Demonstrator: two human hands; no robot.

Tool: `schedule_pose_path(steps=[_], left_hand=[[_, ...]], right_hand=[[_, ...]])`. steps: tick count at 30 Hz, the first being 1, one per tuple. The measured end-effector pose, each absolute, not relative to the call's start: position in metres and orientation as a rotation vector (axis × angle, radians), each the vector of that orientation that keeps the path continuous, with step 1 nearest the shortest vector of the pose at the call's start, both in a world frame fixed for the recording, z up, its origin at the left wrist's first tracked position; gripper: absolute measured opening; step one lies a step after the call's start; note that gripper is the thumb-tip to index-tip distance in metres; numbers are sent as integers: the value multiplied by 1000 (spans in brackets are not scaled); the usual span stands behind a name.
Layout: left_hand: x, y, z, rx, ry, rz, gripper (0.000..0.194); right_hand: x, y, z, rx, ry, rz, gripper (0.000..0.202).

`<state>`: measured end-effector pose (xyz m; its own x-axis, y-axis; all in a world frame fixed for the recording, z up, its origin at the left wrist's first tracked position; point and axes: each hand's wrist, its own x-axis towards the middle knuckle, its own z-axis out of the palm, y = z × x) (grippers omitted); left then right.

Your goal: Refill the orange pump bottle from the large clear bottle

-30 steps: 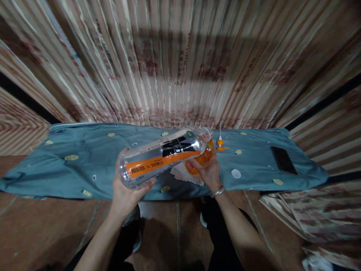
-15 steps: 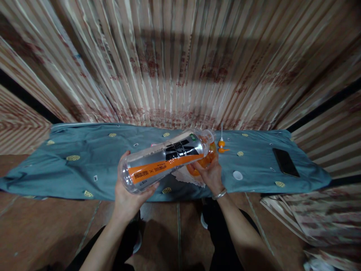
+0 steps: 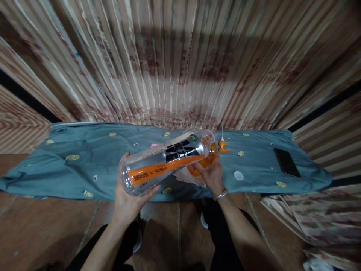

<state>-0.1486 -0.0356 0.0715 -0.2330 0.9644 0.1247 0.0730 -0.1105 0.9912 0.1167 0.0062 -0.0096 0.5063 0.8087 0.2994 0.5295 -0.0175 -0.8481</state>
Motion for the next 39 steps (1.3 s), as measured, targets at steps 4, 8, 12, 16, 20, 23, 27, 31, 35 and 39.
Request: schedule_pose_path(steps=[4,8,12,16,20,23,27,31,35,39], left_hand=[[-154,-33,70,1291,1350,1386,110],[-156,-32,72,1276,1351,1392,110],[-157,-32,71,1298,1367,1386,113],[-154,-35,68,1287,1390,1429,113],[-150,-38,66,1269,1407,1462,111],[-150,-38,66,1257,1399,1458,113],[-149,-39,66,1235,1379,1467,113],[-148,-38,69,1249,1377,1479,112],[-149,-38,71,1270,1387,1447,112],[-150,-38,67,1272,1402,1451,112]], right_hand=[[117,7,-12,-1692,-1141,310,78],[116,7,-16,-1694,-1137,275,74],[116,7,-16,-1666,-1155,245,71],[116,6,-14,-1674,-1155,273,74],[117,6,-15,-1675,-1150,290,78],[117,6,-15,-1657,-1155,288,77],[117,6,-14,-1657,-1160,298,79],[116,6,-13,-1674,-1140,302,78],[116,6,-11,-1696,-1140,325,81],[116,5,-10,-1728,-1134,352,80]])
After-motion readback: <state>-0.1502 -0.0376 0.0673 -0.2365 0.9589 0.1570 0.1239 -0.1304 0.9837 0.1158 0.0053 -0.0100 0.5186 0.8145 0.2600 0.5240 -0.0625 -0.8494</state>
